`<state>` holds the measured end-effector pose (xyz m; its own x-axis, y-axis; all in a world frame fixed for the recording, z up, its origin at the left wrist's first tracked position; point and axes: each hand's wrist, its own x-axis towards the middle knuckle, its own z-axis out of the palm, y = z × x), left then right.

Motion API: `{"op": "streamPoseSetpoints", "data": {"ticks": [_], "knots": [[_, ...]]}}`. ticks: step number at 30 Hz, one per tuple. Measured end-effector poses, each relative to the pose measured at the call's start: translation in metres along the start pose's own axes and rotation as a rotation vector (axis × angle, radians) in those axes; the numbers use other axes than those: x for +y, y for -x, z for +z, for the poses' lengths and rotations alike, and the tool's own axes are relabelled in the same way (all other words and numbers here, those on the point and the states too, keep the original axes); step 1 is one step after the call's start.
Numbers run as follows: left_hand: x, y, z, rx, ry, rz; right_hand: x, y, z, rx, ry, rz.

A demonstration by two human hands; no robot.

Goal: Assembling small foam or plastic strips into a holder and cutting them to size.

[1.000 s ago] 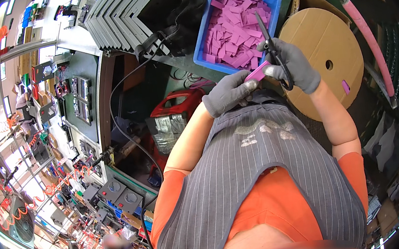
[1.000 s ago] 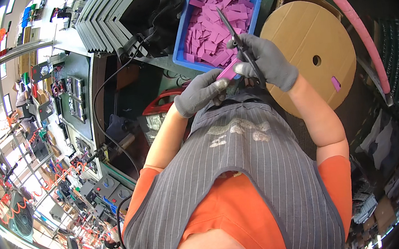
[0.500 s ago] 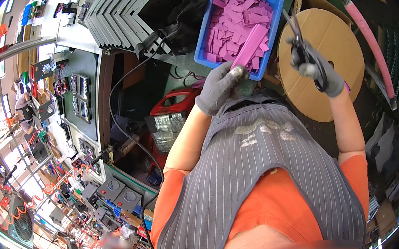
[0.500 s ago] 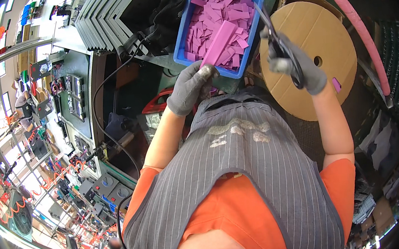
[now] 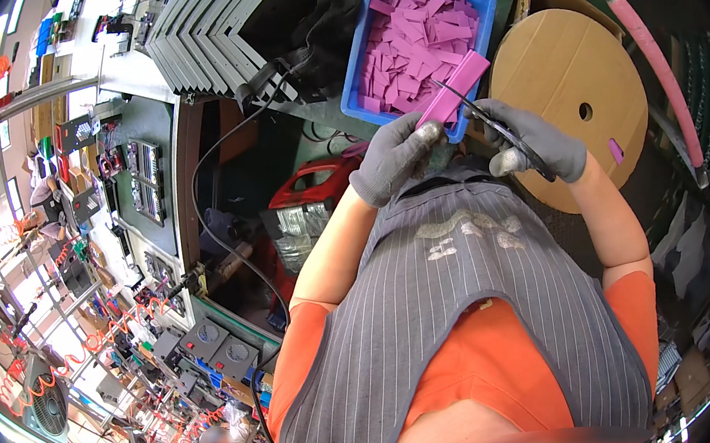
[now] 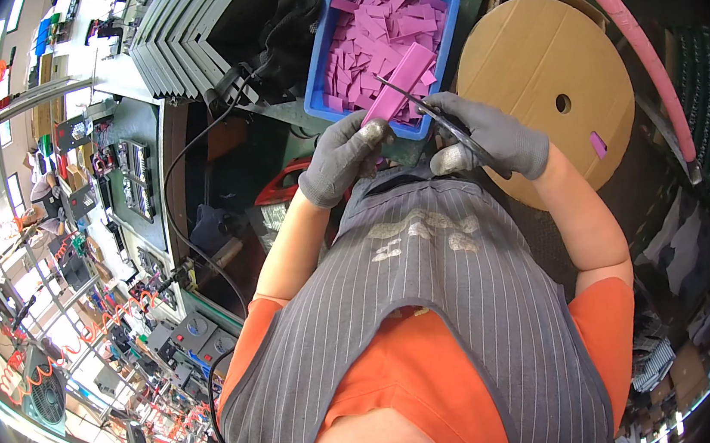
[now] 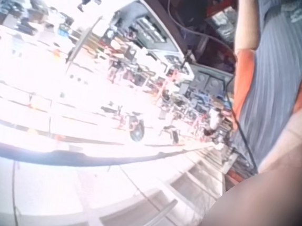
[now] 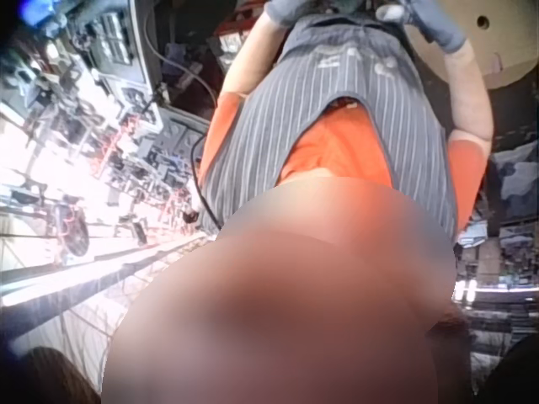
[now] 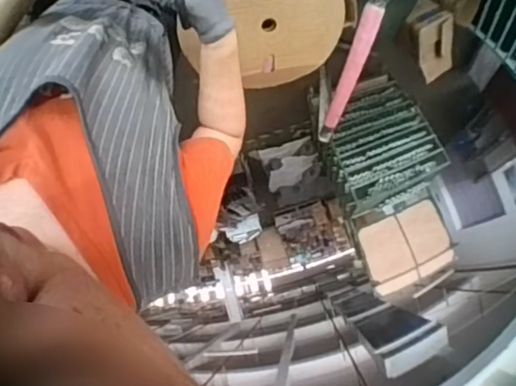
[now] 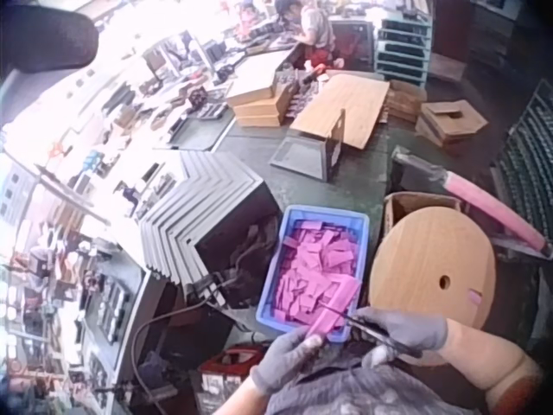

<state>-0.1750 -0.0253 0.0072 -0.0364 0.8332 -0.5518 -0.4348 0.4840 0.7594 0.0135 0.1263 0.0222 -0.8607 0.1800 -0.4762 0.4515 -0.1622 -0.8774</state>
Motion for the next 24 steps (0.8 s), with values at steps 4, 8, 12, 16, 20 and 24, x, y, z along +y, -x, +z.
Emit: {"op": "streamPoseSetpoints", "data": {"ticks": [4,8,12,16,20,24], "knots": [[0.001,-0.001,0.001,0.012,-0.021,0.002,0.005,-0.003,0.0,0.055,-0.019,-0.057],[0.003,-0.006,-0.004,0.0,-0.07,-0.032,0.005,-0.01,0.0,0.116,0.004,-0.005],[-0.006,-0.022,-0.015,0.02,-0.142,-0.067,0.01,-0.011,-0.005,0.155,-0.035,0.137],[-0.005,-0.018,-0.02,0.033,-0.109,-0.057,0.012,-0.014,-0.013,0.079,0.168,0.048],[-0.004,-0.008,-0.013,-0.03,-0.161,-0.037,0.019,-0.018,-0.012,0.275,-0.333,-0.091],[-0.007,-0.005,0.001,-0.12,-0.155,-0.075,0.002,-0.03,0.001,0.211,-0.409,-0.172]]}}
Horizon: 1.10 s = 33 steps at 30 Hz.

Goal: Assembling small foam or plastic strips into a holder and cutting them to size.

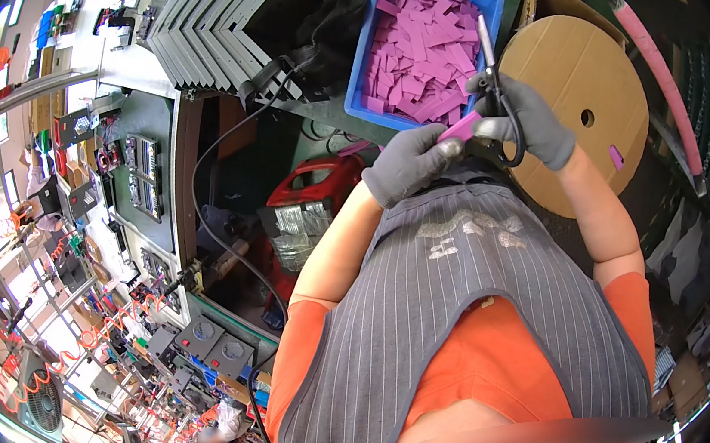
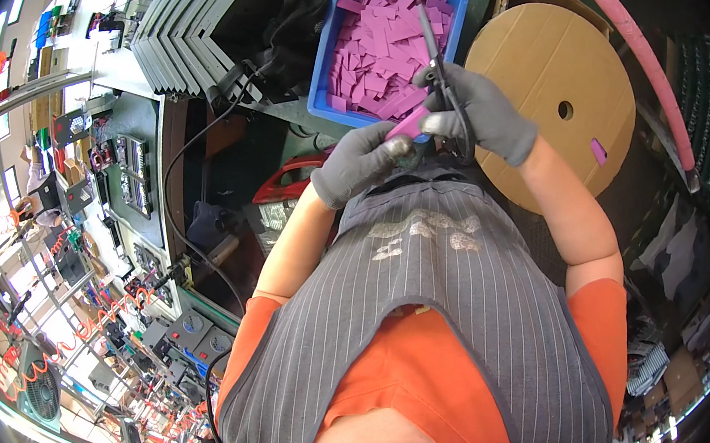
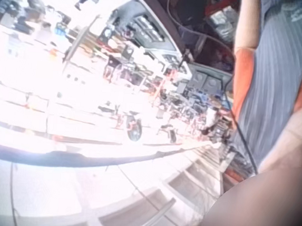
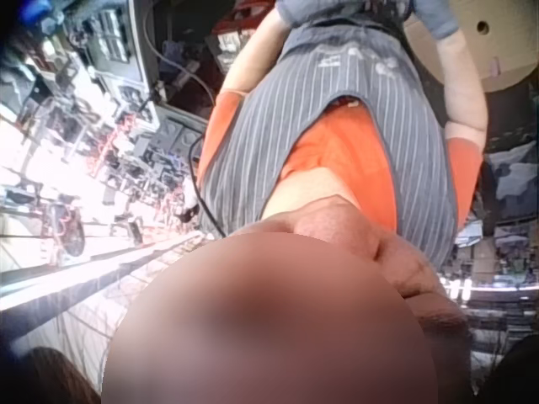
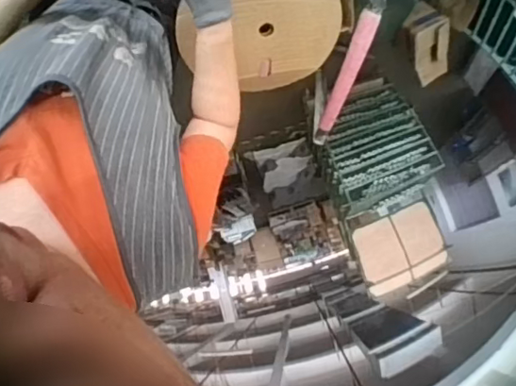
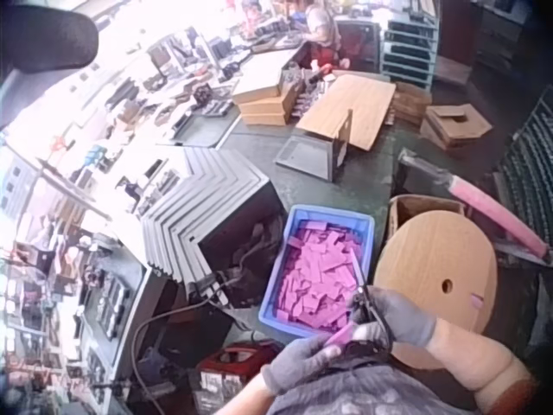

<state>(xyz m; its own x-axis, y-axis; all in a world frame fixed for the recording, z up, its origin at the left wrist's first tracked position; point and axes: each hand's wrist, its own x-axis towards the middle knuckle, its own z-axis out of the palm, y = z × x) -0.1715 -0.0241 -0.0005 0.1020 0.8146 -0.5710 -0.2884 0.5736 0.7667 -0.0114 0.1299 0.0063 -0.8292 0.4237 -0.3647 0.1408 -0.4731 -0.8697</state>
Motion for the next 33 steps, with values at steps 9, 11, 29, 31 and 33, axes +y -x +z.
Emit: {"op": "streamPoseSetpoints", "data": {"ticks": [9,11,29,31,33], "knots": [[0.003,0.005,-0.004,0.026,0.003,0.054,-0.02,-0.009,-0.019,0.088,0.115,-0.135],[0.008,0.006,-0.002,0.024,0.097,0.09,-0.024,-0.009,-0.019,0.067,0.144,-0.177],[0.006,-0.002,-0.004,0.094,0.093,0.095,-0.004,0.027,-0.008,-0.189,0.431,0.117],[0.006,-0.002,-0.004,0.091,0.1,0.092,-0.005,0.025,-0.01,-0.191,0.429,0.115],[0.005,-0.002,-0.005,0.094,0.098,0.09,-0.004,0.024,-0.012,-0.193,0.427,0.112]]}}
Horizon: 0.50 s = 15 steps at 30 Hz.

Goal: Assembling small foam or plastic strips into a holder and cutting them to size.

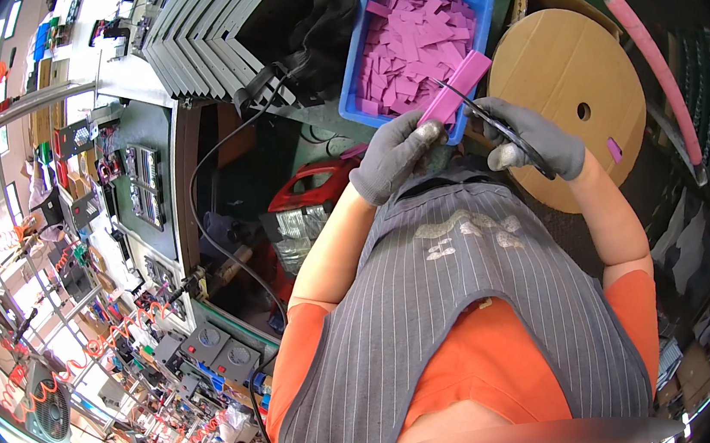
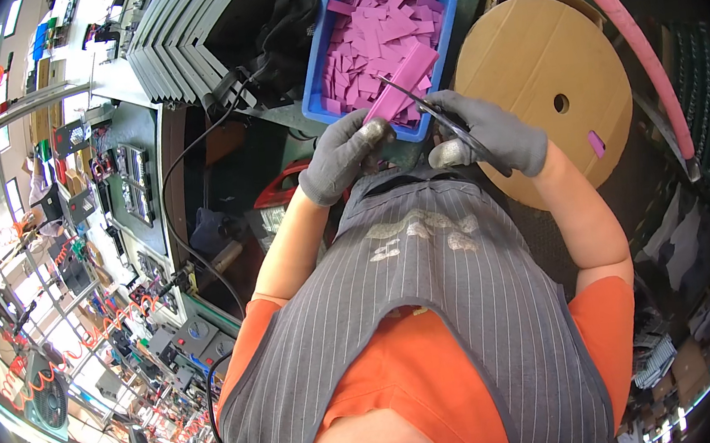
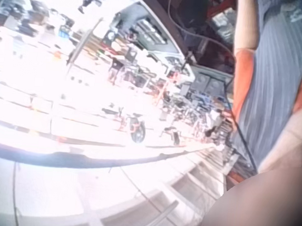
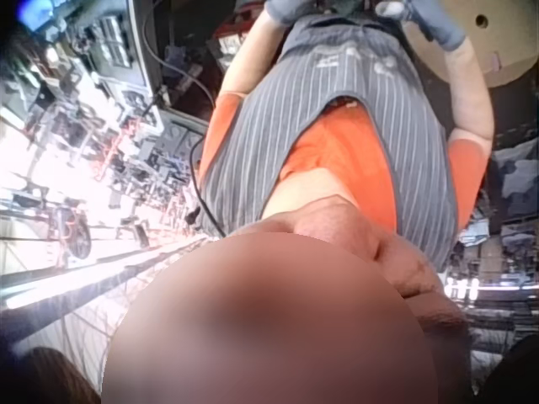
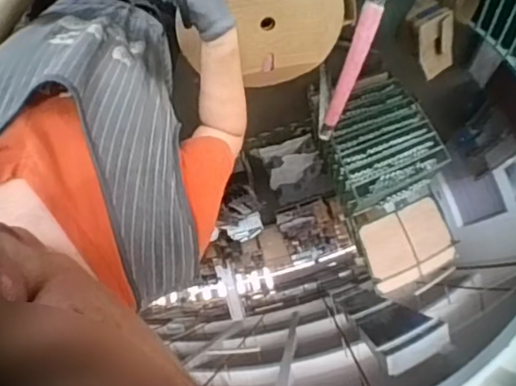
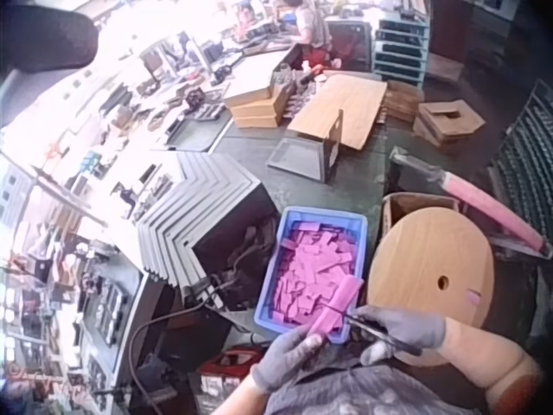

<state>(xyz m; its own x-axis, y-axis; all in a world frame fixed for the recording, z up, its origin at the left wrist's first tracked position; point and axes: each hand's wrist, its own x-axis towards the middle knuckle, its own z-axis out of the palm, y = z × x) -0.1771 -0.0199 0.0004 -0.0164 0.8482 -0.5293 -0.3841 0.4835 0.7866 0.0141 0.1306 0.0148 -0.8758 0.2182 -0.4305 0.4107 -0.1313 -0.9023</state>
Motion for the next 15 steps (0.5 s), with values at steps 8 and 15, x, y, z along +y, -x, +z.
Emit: {"op": "streamPoseSetpoints", "data": {"ticks": [8,15], "knots": [[0.001,0.001,-0.001,0.004,0.005,-0.018,0.012,-0.003,0.0,0.005,-0.058,-0.009],[-0.004,-0.012,-0.012,0.022,-0.07,-0.057,0.003,-0.011,-0.003,0.033,-0.192,0.229]]}}
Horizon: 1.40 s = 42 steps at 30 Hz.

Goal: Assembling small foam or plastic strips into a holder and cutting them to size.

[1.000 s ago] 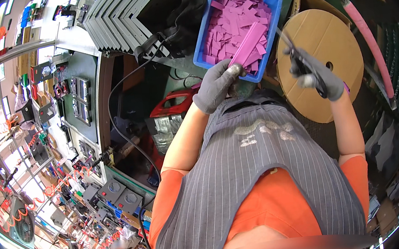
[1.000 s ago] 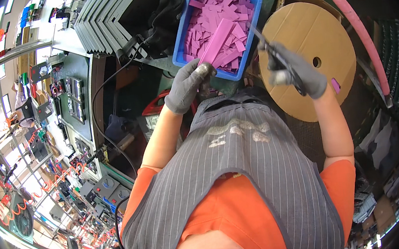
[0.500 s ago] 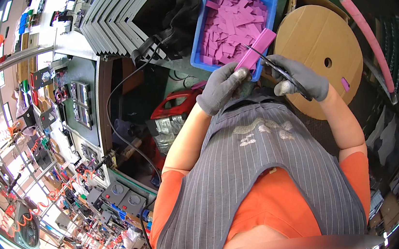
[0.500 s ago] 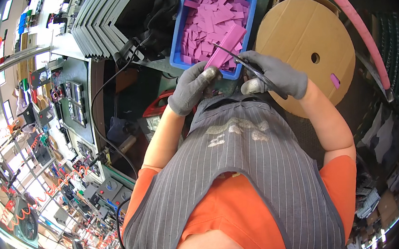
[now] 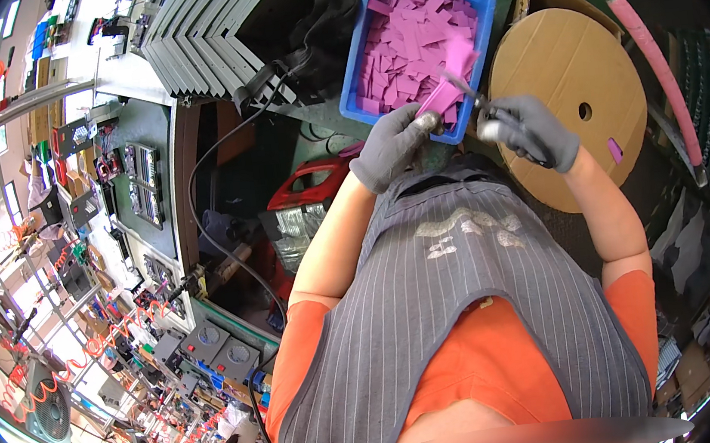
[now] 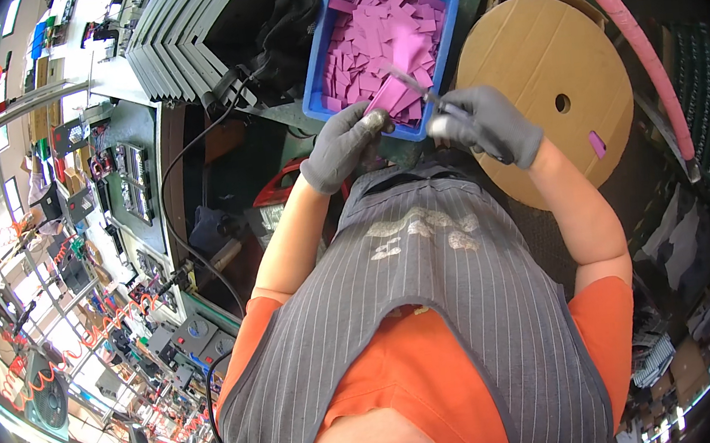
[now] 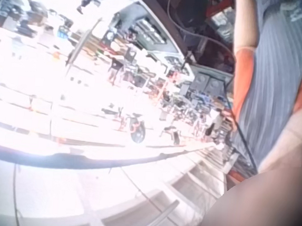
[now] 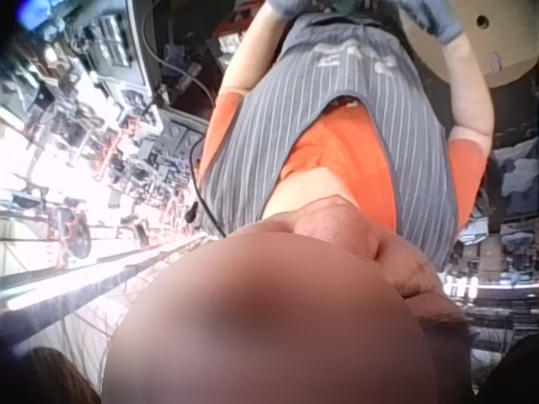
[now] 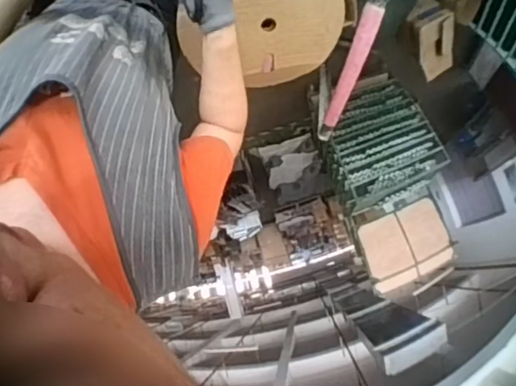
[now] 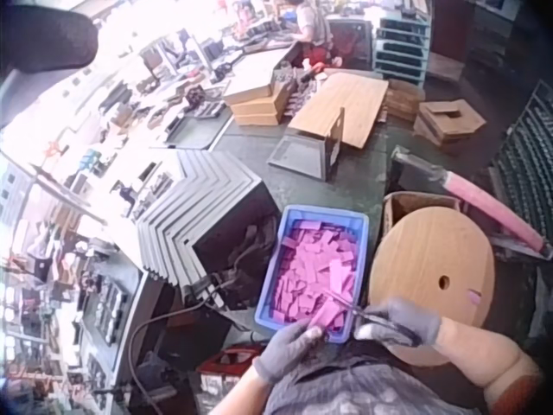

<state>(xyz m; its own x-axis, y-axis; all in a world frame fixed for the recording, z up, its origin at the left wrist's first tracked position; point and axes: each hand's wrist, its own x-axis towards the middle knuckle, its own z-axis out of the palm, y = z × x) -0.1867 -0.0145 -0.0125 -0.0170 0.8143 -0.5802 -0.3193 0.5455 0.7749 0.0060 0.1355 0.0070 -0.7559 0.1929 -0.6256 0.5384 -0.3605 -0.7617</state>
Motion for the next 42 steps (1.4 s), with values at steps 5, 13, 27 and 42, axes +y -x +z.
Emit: {"op": "streamPoseSetpoints", "data": {"ticks": [5,13,27,42], "knots": [[-0.001,0.0,-0.002,0.015,0.022,0.01,0.015,-0.013,-0.016,0.094,-0.201,-0.006],[0.001,0.01,0.016,-0.104,0.043,0.047,-0.011,-0.013,0.013,0.111,-0.28,-0.289],[-0.004,0.016,0.01,-0.203,0.068,0.053,-0.028,-0.008,0.017,0.175,-0.155,-0.366],[0.011,0.024,0.002,0.086,0.147,0.107,0.011,0.025,-0.024,-0.05,-0.171,-0.257]]}}
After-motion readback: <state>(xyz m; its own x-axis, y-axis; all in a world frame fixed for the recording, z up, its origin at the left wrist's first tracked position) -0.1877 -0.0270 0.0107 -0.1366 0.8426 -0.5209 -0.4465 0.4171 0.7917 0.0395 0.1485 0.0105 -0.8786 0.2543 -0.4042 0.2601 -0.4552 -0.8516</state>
